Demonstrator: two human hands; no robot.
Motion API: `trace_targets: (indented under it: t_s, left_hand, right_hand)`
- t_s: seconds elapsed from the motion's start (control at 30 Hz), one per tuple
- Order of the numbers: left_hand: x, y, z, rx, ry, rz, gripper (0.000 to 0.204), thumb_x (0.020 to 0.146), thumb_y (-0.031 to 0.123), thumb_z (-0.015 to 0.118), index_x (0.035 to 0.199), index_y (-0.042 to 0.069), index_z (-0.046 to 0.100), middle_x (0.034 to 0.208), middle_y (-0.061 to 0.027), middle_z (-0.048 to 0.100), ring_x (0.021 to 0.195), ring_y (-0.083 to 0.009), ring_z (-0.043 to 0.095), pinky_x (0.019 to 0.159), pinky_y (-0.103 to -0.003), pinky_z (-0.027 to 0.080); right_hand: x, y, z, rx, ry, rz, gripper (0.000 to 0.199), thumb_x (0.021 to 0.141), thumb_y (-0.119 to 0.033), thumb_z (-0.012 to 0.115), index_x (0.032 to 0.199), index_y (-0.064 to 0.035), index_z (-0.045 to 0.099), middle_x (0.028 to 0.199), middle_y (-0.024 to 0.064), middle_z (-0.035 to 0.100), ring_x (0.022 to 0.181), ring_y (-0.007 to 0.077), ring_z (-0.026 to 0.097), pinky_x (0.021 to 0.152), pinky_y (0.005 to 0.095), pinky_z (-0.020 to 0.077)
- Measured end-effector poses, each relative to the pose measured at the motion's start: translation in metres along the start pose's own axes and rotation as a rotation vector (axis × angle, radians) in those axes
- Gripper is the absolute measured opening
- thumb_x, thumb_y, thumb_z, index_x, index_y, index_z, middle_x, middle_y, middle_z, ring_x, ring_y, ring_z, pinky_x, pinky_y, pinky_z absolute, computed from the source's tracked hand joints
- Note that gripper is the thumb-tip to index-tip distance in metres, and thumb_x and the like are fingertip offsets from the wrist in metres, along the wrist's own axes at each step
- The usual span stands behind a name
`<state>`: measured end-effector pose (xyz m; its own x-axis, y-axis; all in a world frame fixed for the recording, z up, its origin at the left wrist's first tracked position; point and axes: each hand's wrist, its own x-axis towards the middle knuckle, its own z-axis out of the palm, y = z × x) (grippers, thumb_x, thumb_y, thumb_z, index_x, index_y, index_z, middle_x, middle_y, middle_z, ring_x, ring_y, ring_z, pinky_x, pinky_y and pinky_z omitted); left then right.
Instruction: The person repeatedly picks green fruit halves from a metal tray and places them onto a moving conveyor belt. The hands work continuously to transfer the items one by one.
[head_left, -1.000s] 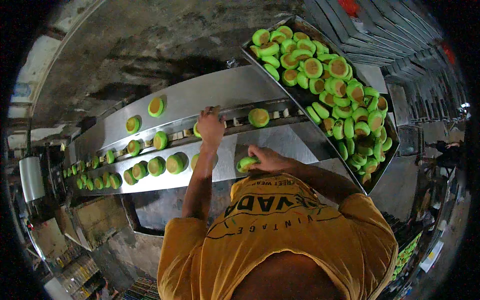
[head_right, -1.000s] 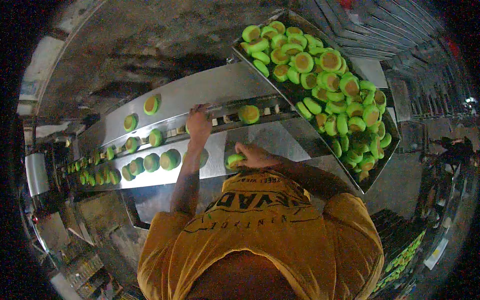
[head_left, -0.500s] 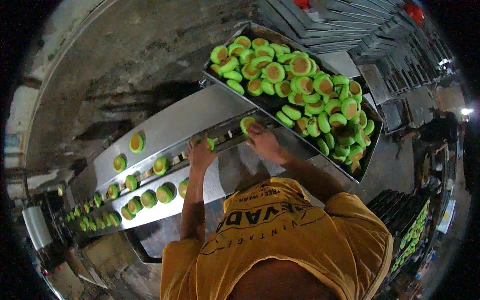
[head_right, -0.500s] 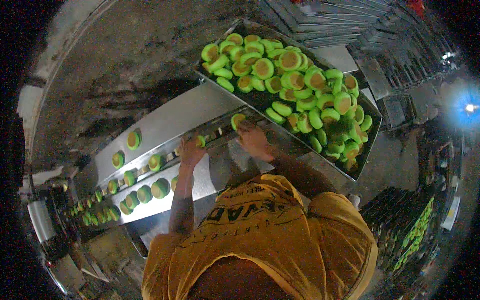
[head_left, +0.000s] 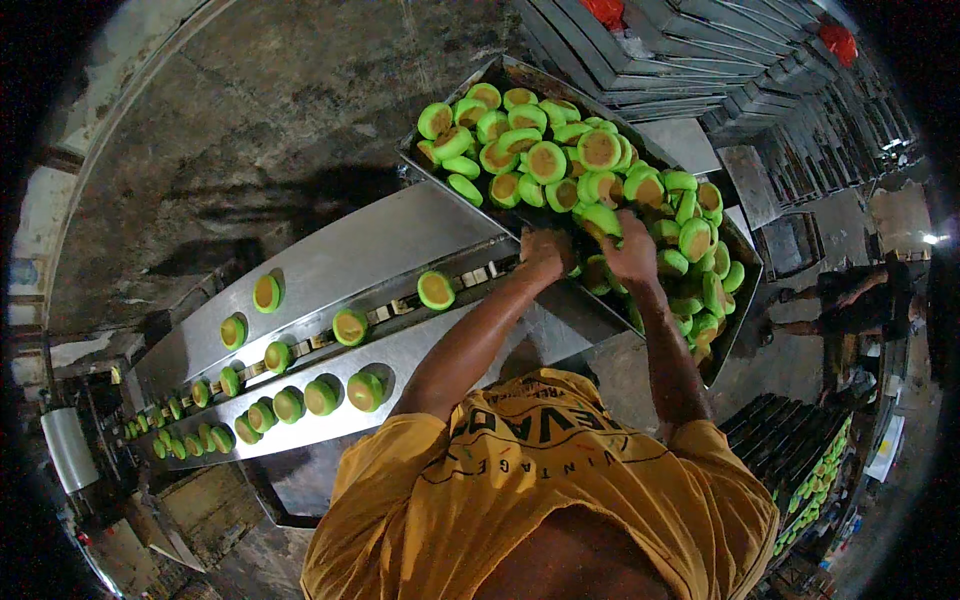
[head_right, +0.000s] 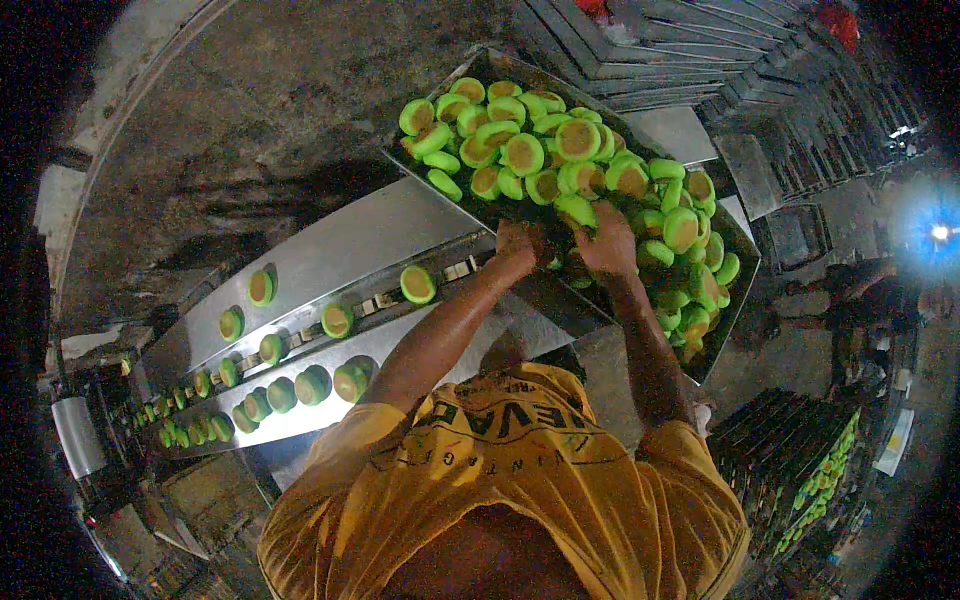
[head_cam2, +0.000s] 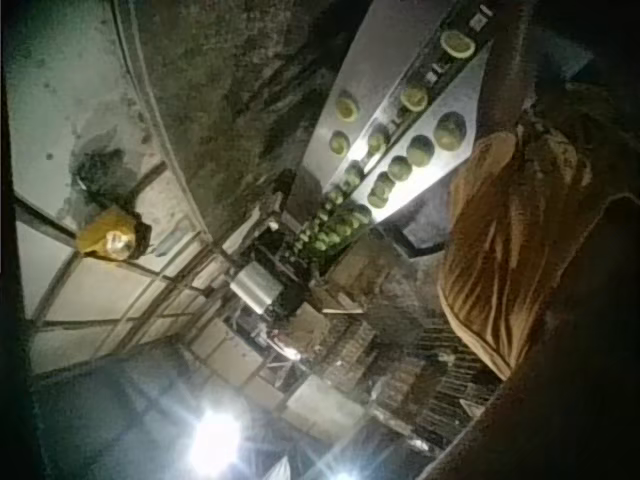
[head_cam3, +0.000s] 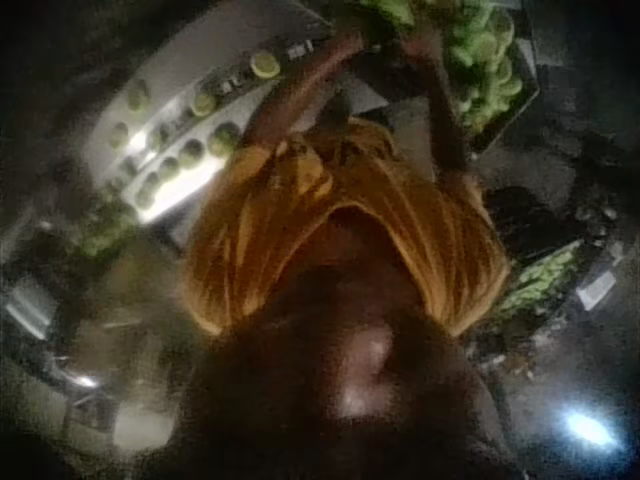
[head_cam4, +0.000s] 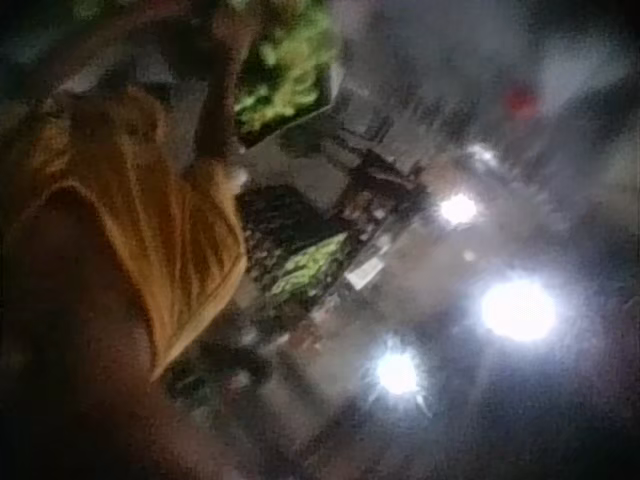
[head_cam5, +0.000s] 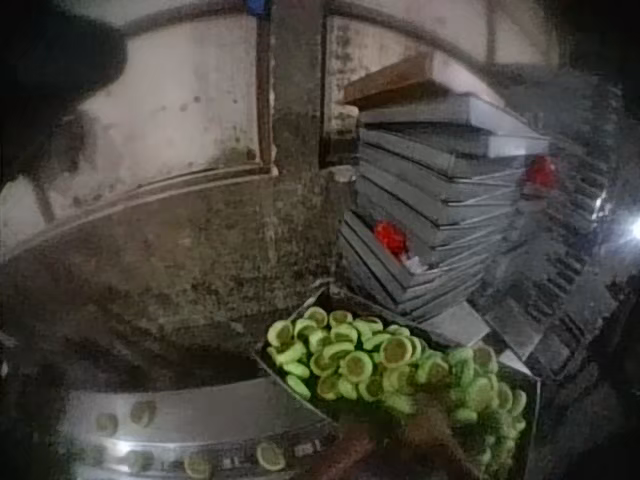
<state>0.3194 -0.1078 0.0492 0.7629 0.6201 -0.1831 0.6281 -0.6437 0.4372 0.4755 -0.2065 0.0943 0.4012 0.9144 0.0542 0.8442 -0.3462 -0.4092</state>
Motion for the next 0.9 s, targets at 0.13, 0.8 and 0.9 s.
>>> trace_targets:
  t_s: [0.13,0.8,0.9]
  left_hand:
    - [-0.023,-0.029,-0.012,-0.686,0.494,0.065,0.053,0.071,0.015,0.082,0.12,0.009,0.064,0.107,-0.0195,0.059,0.099,-0.0371,0.059,0.084,-0.042,0.05]
    - [-0.182,-0.142,0.038,-0.163,0.57,-0.464,0.056,0.08,0.032,0.077,0.126,0.005,0.058,0.131,-0.0244,0.053,0.12,-0.0431,0.05,0.102,-0.051,0.042]
    - [-0.188,-0.17,0.052,-0.124,0.517,-0.562,0.063,0.077,0.036,0.079,0.127,0.005,0.056,0.13,-0.0255,0.054,0.118,-0.0436,0.051,0.1,-0.052,0.042]
  right_hand:
    - [-0.049,0.03,0.022,1.194,-0.371,0.115,0.052,0.093,-0.017,0.06,0.14,-0.0021,0.044,0.134,0.0259,0.053,0.123,0.0394,0.054,0.101,0.0412,0.0456]
    - [-0.125,-0.083,0.083,-0.011,-0.319,-0.252,0.072,0.077,-0.027,0.076,0.139,-0.0102,0.044,0.134,0.0235,0.043,0.117,0.0453,0.048,0.095,0.0519,0.0455]
    - [-0.1,-0.097,0.088,0.111,-0.187,-0.386,0.068,0.074,-0.019,0.078,0.132,-0.0049,0.044,0.124,0.0241,0.05,0.113,0.0434,0.052,0.092,0.0504,0.0481]
